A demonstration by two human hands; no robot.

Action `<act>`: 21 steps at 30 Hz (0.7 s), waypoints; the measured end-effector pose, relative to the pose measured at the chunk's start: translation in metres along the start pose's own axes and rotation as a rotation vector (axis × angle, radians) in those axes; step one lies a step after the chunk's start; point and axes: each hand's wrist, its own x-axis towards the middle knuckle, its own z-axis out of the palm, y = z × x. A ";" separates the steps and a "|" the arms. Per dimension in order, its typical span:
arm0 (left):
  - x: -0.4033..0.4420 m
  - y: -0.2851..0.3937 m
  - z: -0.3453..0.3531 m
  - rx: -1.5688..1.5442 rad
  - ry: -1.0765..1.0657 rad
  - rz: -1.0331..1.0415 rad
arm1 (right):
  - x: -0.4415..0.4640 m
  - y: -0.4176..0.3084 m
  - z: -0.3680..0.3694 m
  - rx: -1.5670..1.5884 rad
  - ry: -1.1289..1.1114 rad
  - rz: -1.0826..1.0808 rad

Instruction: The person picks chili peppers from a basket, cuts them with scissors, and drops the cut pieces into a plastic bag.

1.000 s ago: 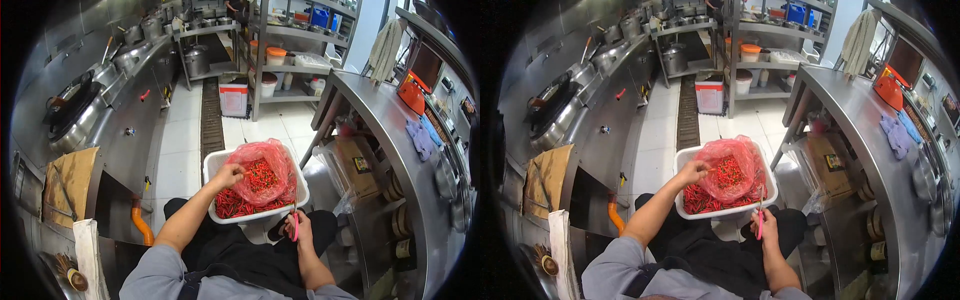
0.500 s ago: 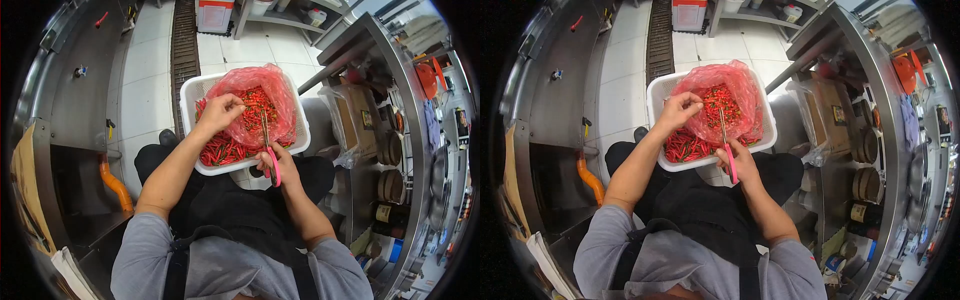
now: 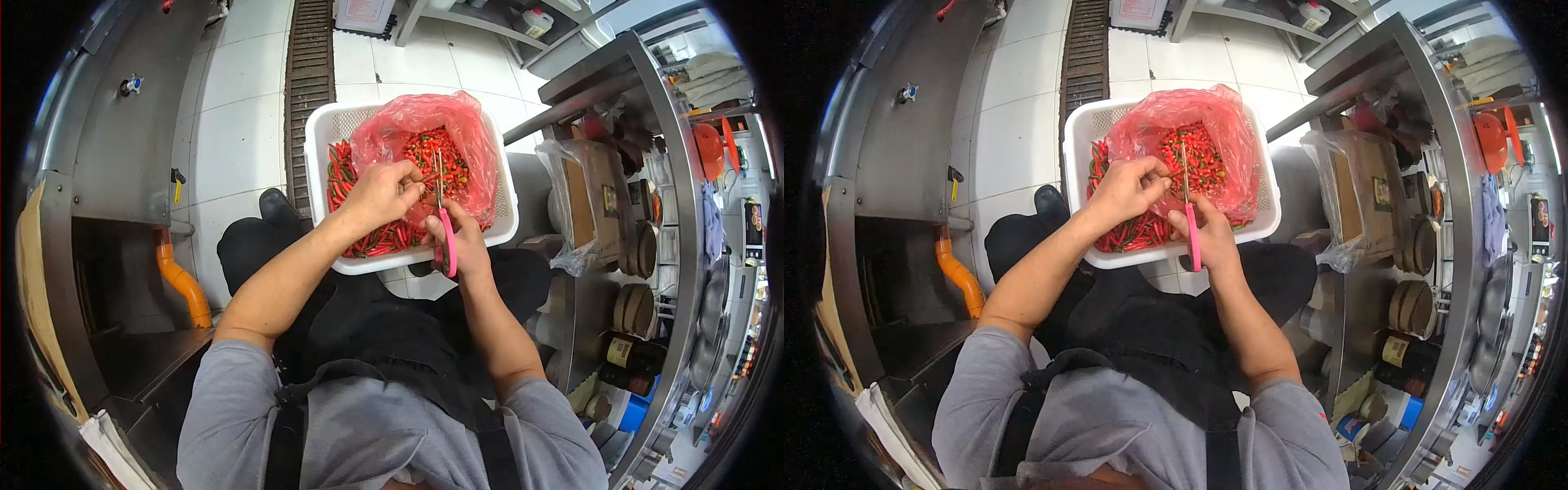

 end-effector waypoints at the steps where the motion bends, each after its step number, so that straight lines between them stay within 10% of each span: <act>1: 0.000 0.000 0.001 0.001 -0.004 0.002 | 0.000 0.000 -0.001 -0.012 0.000 -0.007; 21: -0.004 -0.003 0.012 0.053 -0.067 0.051 | -0.022 0.014 -0.011 0.074 -0.033 0.078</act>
